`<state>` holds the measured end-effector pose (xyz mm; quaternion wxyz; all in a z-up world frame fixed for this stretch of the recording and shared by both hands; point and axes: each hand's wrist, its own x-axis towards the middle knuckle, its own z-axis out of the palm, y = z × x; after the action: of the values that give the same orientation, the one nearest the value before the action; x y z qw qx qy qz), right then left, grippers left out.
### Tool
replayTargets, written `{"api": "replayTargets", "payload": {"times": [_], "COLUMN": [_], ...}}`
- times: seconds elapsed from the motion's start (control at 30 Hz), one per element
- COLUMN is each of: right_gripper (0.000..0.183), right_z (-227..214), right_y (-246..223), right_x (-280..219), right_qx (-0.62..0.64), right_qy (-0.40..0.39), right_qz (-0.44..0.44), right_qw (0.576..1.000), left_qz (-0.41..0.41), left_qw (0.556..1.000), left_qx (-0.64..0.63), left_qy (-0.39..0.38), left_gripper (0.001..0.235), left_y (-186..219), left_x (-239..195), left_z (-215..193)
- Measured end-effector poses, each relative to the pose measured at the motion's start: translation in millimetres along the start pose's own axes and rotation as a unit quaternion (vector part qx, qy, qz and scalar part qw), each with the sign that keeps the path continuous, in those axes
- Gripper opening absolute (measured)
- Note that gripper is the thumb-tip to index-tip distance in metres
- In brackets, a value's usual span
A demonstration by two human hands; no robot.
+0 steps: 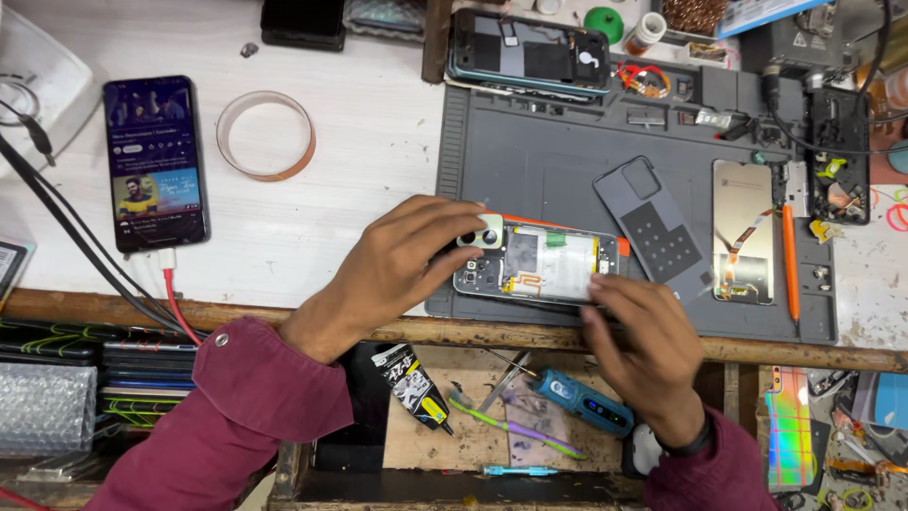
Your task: The person disassembles a smartphone, removes the camera module, and uses a screwdriver to work on the back cover. They then wipe the back cover with a cloth and apply glue around the camera module area.
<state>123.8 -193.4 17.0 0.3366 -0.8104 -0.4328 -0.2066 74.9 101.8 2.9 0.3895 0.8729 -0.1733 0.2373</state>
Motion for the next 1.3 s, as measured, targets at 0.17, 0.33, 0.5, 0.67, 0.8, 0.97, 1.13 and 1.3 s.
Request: {"api": "replayTargets", "payload": {"times": [0.17, 0.33, 0.5, 0.67, 0.8, 0.97, 1.13, 1.3], "right_gripper": [0.041, 0.055, 0.042, 0.044, 0.033, 0.032, 0.032, 0.033], "right_z": [20, 47, 56, 42, 28, 29, 33, 34], "right_y": [-12, -9, 0, 5, -1, -6, -8, -10], "right_x": [58, 99, 111, 113, 96, 78, 77, 73], "right_qx": [0.004, 0.090, 0.133, 0.019, 0.131, 0.133, 0.132, 0.107], "right_qy": [-0.084, -0.161, -0.171, -0.119, -0.169, -0.198, -0.194, -0.209], "right_qz": [-0.002, 0.063, 0.156, 0.043, 0.003, -0.009, -0.035, -0.056], "right_qw": [0.996, 0.981, 0.964, 0.992, 0.977, 0.971, 0.971, 0.971], "left_qz": [-0.037, -0.067, -0.101, -0.119, -0.028, -0.028, -0.032, -0.110], "left_qw": [0.999, 0.994, 0.988, 0.987, 0.993, 0.990, 0.993, 0.988], "left_qx": [-0.030, -0.077, -0.081, -0.100, -0.113, -0.132, -0.106, -0.095], "left_qy": [0.025, 0.040, 0.089, 0.035, 0.007, -0.041, -0.034, 0.056], "left_gripper": [0.031, 0.033, 0.030, 0.040, 0.060, 0.064, 0.046, 0.016], "left_y": [0, -1, -6, -6, -4, -5, -3, -6], "left_x": [9, 9, 12, 14, 10, 9, 13, 13], "left_z": [-2, -7, -8, -8, -4, -3, -11, -13]}}
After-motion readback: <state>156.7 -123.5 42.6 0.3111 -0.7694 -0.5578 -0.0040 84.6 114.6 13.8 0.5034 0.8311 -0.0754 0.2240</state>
